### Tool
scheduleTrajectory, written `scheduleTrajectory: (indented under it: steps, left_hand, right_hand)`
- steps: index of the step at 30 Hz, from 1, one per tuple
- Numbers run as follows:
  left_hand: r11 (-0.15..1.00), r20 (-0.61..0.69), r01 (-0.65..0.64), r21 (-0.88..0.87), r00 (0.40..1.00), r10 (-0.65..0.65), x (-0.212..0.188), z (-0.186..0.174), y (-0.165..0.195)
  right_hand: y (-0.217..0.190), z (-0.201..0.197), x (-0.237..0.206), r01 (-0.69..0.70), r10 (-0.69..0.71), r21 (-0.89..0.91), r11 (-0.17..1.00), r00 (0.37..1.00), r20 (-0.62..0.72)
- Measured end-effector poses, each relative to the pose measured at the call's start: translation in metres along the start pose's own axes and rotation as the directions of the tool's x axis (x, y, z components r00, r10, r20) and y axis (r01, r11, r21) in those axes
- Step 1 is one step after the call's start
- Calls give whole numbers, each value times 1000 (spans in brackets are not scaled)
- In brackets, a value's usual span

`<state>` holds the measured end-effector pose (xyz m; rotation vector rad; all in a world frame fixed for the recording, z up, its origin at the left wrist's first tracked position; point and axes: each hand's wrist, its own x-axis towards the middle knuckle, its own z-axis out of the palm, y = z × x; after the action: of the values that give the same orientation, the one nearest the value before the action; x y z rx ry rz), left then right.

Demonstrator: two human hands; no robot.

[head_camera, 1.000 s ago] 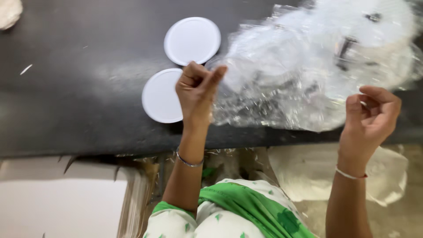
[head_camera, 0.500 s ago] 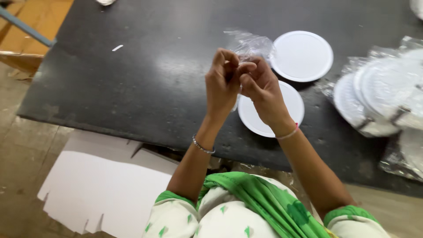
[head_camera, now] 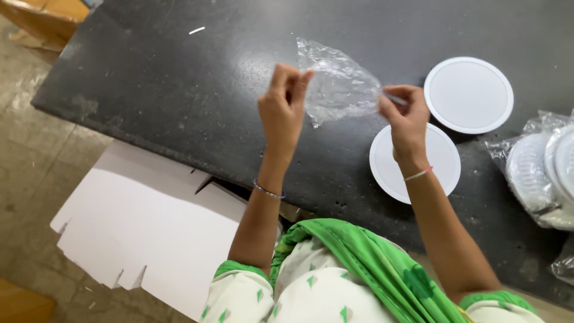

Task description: The person wraps round LED panel light fixtures in clear plastic film at a work table, pressing the wrap around each fixture and setting wrapped fixtures aside. They then fold flat cardboard boxes into shape and place white product boxes inside the folded cartons.

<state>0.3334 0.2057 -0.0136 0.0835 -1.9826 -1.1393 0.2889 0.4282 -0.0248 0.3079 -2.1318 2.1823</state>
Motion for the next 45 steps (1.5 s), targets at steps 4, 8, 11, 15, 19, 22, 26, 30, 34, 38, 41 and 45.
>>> scheduleTrajectory:
  steps: [4,8,11,15,19,22,26,30,34,38,41,45]
  left_hand:
    - [997,140,22,77,990,-32,-16,28,6]
    - [988,194,-98,121,978,73,-52,51,32]
    - [974,144,-173,145,978,152,-60,48,41]
    - [972,95,-99,214,992,80,-53,24,34]
    - [979,235,-2,202,971,-46,-49,28,33]
    - [949,241,-142,282,968,73,-59,39,42]
    - [977,400,-132,165,915,56,-78,47,62]
    - [999,517,-14,51,856,-15,-106,42,89]
    - [971,473,169,167,851,-229,-106,1,58]
    - [871,-203,114,478,979,-17,-86,-64,-34]
    - [770,-117,260,582,964,-237,-89,-76,-91]
    - [801,-16,452,393,874,-486,-103,-50,-131]
  right_hand:
    - [-6,1,-23,356,-340,-256,899,934,106]
    - [1,27,-18,560,-355,-290,776,769,532]
    - [5,31,-2,533,-333,-257,806,768,548]
    - [7,13,1,-473,168,367,801,767,619]
    - [31,20,-7,-326,28,293,899,710,703]
    - [60,35,-6,350,-193,-83,933,684,704]
    - [88,69,-1,819,-351,-377,432,538,766]
    - [86,82,4,770,-329,-406,493,596,732]
    - [75,72,-1,145,38,-199,969,709,704]
    - [82,74,4,351,-92,-253,901,727,680]
    - [98,78,4,174,145,-349,921,679,720]
    - [122,87,-3,220,89,-269,938,596,798]
